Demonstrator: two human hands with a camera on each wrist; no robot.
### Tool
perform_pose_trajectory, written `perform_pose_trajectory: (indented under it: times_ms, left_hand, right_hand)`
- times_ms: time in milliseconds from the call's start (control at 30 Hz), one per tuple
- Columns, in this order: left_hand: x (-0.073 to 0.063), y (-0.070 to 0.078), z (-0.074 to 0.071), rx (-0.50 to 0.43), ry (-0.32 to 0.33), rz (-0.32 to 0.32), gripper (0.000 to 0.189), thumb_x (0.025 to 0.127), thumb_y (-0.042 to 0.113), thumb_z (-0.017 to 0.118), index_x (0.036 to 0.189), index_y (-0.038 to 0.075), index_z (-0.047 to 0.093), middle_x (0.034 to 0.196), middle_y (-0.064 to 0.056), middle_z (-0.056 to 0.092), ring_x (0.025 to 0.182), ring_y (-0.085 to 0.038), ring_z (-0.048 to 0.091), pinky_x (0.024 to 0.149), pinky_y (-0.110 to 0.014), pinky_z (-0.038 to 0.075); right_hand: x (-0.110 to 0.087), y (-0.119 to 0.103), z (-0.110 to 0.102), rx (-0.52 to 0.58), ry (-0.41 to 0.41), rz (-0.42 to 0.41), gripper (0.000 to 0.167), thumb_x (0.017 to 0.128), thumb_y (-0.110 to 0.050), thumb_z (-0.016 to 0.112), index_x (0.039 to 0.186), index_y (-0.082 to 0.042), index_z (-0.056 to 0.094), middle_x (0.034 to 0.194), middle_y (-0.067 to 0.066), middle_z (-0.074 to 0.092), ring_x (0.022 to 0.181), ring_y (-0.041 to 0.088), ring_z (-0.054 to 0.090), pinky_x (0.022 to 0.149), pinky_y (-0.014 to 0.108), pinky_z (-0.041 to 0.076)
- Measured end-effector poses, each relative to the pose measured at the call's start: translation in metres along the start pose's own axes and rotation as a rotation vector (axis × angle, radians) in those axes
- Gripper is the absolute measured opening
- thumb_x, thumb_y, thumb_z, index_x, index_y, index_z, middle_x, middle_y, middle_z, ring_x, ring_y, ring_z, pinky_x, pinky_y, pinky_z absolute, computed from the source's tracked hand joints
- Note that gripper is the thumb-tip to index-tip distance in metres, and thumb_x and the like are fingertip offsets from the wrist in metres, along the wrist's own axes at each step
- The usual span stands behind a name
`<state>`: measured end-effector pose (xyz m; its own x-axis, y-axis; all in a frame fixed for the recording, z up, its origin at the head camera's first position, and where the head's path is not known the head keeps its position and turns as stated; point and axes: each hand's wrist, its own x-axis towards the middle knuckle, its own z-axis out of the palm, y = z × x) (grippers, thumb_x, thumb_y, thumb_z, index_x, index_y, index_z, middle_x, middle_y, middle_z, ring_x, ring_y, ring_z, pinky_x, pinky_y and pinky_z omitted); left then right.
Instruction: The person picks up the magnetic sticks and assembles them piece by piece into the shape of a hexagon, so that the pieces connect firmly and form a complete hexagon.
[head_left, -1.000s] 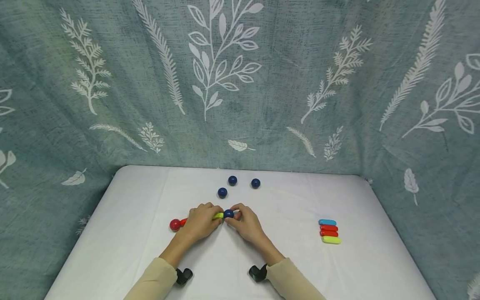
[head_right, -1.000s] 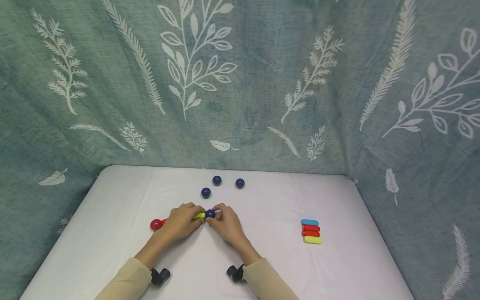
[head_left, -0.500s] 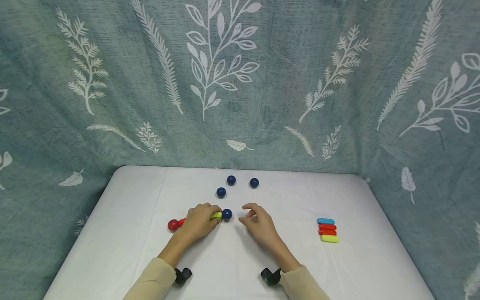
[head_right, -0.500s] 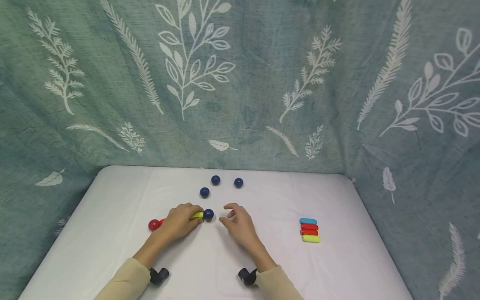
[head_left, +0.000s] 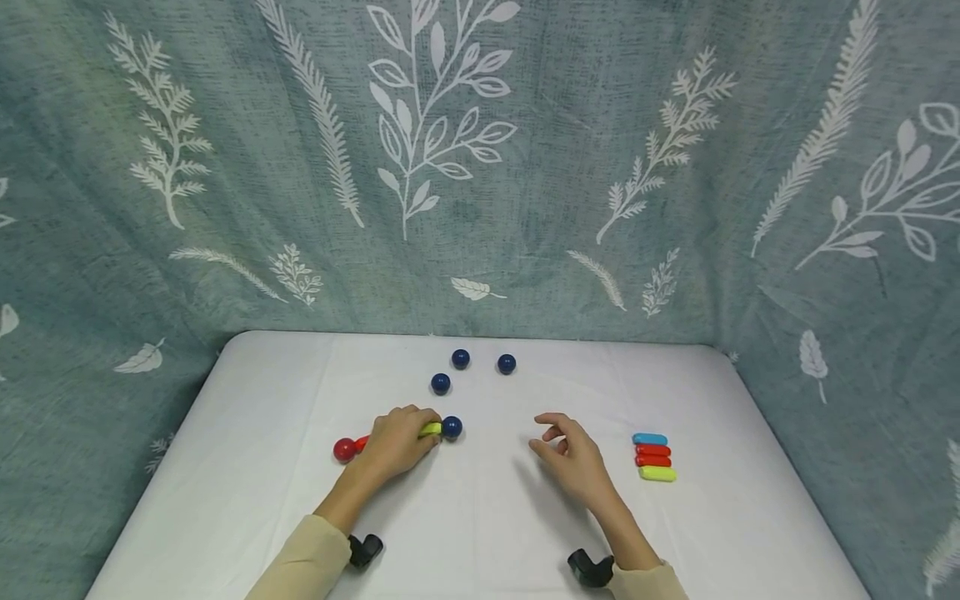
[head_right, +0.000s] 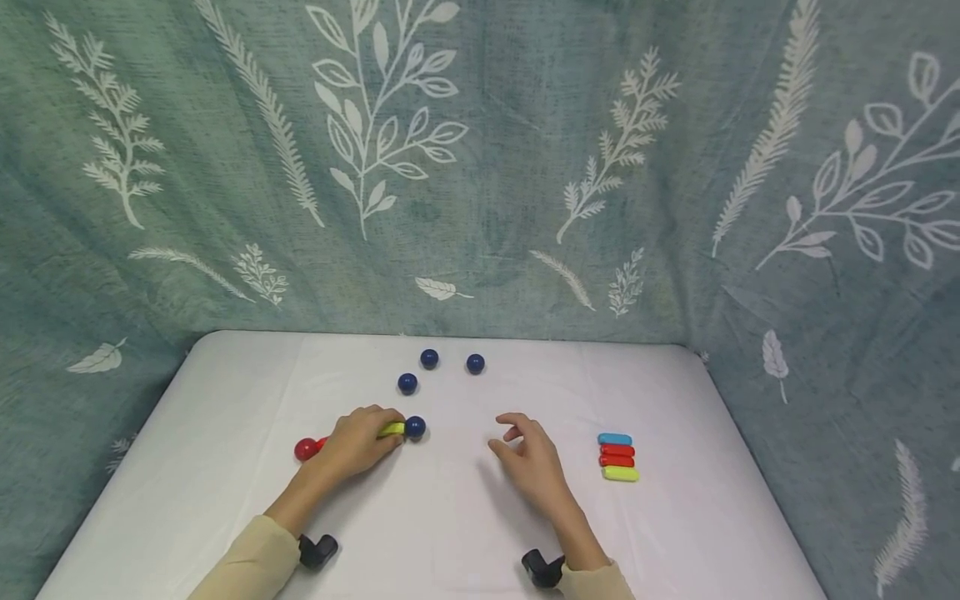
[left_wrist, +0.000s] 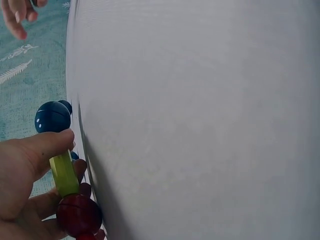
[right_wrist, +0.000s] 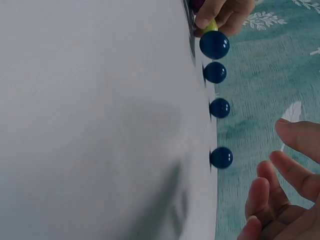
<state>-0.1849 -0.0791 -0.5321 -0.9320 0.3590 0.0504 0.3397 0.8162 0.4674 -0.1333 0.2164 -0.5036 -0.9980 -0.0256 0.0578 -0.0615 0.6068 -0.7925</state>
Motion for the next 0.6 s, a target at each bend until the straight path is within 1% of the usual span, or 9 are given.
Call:
perform_pose_trajectory:
  times_ms: [133,267,467,600]
  left_hand:
    - [0.0,-0.001,-0.001,-0.007,0.002,-0.003,0.025,0.09,0.025,0.076,0.114,0.018,0.073,0.096,0.001,0.066,0.082,-0.017,0.052,0.073,-0.042,0.043]
    - [-0.001,0.0,-0.002,-0.025,0.004,-0.004,0.025,0.09,0.024,0.076,0.113,0.017,0.073,0.097,0.001,0.066,0.083,-0.017,0.052,0.074,-0.043,0.043]
    - [-0.001,-0.001,-0.003,-0.038,-0.004,-0.018,0.025,0.09,0.025,0.076,0.114,0.018,0.073,0.1,0.0,0.066,0.085,-0.017,0.053,0.076,-0.044,0.043]
    - [0.0,-0.001,-0.002,-0.041,-0.001,-0.017,0.024,0.09,0.024,0.076,0.112,0.017,0.074,0.092,0.003,0.063,0.08,-0.016,0.051,0.072,-0.042,0.041]
  right_hand:
    - [-0.008,0.01,-0.014,-0.026,-0.003,0.0,0.032,0.093,-0.021,0.074,0.123,-0.013,0.066,0.096,0.002,0.059,0.076,0.017,0.05,0.063,0.03,0.041]
    - [-0.016,0.025,-0.031,-0.048,-0.01,0.004,0.031,0.093,-0.021,0.074,0.121,-0.013,0.067,0.096,0.002,0.058,0.077,0.018,0.051,0.063,0.028,0.042]
    - [-0.029,0.049,-0.06,-0.041,-0.002,0.063,0.033,0.094,-0.024,0.073,0.123,-0.01,0.066,0.098,0.006,0.058,0.078,0.02,0.05,0.063,0.028,0.044]
    - [-0.036,0.061,-0.079,-0.08,0.018,0.097,0.038,0.096,-0.03,0.07,0.126,-0.009,0.064,0.102,0.007,0.057,0.082,0.02,0.049,0.064,0.028,0.044]
